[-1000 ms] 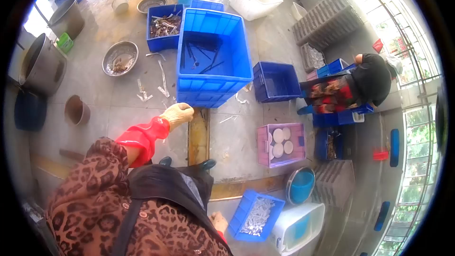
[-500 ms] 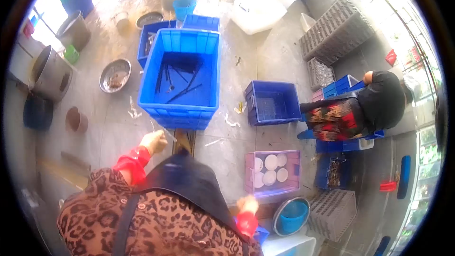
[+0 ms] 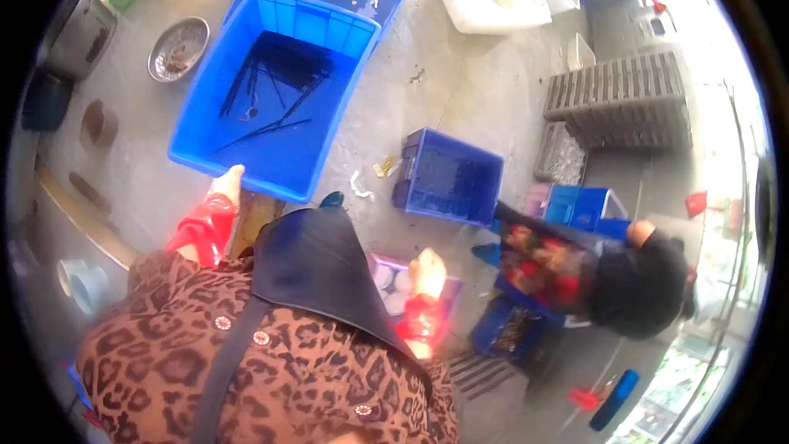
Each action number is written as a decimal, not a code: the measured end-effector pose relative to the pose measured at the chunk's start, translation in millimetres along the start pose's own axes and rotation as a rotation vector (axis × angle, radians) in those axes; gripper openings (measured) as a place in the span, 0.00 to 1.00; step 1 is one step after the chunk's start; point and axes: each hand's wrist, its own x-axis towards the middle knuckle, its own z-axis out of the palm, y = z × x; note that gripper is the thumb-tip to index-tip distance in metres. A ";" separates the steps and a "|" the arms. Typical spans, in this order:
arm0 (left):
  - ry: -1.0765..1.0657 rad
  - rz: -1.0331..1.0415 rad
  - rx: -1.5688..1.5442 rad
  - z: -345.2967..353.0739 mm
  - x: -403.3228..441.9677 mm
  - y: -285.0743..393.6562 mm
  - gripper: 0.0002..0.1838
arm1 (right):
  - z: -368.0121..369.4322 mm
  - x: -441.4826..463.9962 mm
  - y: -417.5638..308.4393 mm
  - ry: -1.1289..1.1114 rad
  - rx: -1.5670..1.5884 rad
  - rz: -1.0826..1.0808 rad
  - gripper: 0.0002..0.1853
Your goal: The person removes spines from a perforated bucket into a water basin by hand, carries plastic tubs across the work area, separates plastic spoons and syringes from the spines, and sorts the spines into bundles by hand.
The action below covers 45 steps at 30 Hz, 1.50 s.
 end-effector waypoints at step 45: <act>0.435 0.220 -0.119 496.5 -83.3 721.4 0.13 | 245.7 756.1 -507.4 -0.119 0.297 0.564 0.22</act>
